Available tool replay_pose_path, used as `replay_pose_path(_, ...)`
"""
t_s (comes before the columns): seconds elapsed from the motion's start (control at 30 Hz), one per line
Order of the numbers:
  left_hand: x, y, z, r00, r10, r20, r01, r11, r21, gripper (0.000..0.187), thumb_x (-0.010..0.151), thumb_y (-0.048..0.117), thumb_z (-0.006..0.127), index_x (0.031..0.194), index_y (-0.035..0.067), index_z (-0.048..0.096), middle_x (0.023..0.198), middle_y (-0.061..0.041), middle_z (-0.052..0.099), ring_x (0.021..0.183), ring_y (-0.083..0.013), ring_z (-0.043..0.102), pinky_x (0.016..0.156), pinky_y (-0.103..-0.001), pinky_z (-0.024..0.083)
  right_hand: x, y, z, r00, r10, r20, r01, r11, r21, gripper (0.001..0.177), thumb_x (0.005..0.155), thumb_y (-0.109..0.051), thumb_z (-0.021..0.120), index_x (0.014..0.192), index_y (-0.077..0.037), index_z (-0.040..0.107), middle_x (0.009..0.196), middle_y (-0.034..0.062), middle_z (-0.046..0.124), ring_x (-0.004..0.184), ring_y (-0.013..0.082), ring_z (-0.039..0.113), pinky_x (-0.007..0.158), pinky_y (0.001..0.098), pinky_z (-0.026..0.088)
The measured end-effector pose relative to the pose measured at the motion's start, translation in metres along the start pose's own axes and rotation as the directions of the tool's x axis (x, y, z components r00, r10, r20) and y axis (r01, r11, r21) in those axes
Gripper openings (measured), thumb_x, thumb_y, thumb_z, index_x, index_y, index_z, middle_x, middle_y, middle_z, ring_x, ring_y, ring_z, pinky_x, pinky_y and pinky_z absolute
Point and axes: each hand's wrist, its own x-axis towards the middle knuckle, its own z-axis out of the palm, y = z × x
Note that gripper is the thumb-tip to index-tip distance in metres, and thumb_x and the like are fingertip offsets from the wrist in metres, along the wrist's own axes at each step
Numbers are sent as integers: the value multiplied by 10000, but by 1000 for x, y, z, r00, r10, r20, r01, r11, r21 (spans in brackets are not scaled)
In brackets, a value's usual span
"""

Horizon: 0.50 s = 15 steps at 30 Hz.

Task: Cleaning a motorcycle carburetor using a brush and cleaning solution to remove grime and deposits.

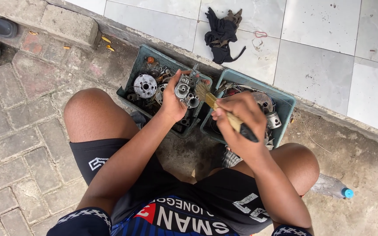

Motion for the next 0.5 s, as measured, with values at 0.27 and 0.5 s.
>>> replay_pose_path(0.27, -1, -4, 1, 997, -25, -70, 20, 997, -69, 397, 1060, 422, 554, 1109, 54, 696, 1022, -168, 740, 900, -280, 735, 822, -402, 624, 7, 11, 11, 994, 13, 108, -6, 998, -68, 85, 988, 35, 678, 903, 43, 680, 845, 174, 625, 784, 383, 731, 632, 425, 587)
replay_pose_path(0.5, -1, -8, -12, 981, -93, -170, 100, 994, 35, 398, 1063, 469, 556, 1235, 112, 599, 1117, -129, 717, 1004, -261, 697, 891, -438, 582, 18, 5, 7, 986, 77, 150, -65, 995, -82, 164, 1044, 19, 634, 880, 8, 633, 808, 140, 569, 793, 401, 717, 673, 458, 587)
